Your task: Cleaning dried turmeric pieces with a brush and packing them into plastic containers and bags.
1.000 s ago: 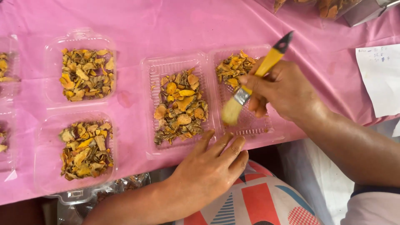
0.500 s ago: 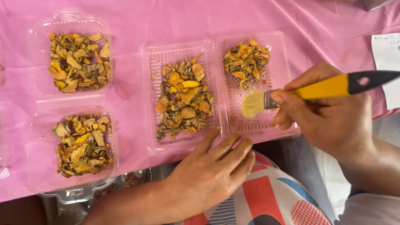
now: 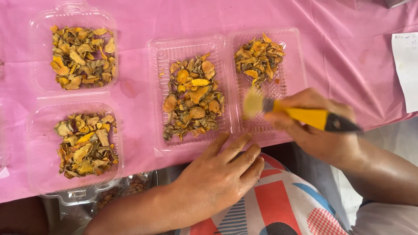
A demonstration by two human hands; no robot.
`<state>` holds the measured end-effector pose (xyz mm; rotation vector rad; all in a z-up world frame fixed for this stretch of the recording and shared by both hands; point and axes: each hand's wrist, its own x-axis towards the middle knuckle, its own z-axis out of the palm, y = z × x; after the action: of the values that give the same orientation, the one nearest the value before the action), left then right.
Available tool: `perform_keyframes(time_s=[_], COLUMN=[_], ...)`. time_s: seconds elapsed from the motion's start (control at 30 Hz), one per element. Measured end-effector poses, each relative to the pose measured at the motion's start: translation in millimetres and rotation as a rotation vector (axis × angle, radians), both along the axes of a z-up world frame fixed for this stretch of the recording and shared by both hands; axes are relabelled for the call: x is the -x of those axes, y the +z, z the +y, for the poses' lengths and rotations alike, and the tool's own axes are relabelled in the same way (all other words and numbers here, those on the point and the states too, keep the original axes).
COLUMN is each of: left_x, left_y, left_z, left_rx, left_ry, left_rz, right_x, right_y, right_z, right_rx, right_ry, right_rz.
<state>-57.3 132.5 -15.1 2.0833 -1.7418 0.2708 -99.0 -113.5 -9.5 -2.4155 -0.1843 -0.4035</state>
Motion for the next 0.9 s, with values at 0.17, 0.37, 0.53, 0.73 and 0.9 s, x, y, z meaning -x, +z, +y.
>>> perform_keyframes(time_s=[0.17,0.37,0.53,0.73,0.9], left_x=[-1,2,0,0,3], left_y=[1,-3,-8,-8,-11], left_z=[-5,-11,-13,-15,-17], left_rx=[0.020,-0.013,0.026,0.008,0.046], left_ry=[-0.020,-0.034,-0.032,-0.040,-0.013], left_rz=[0.016,0.021,0.030,0.021,0.030], right_x=[10,3,10,8,16], right_y=[22,1,-2,-4,-8], right_z=[-2,-4,-15,-13,-23], right_rx=[-0.319,-0.224,-0.261,-0.309,-0.177], right_ry=[-0.007,0.002,-0.024,-0.088,-0.034], right_rz=[0.042,0.047,0.057,-0.149,0.165])
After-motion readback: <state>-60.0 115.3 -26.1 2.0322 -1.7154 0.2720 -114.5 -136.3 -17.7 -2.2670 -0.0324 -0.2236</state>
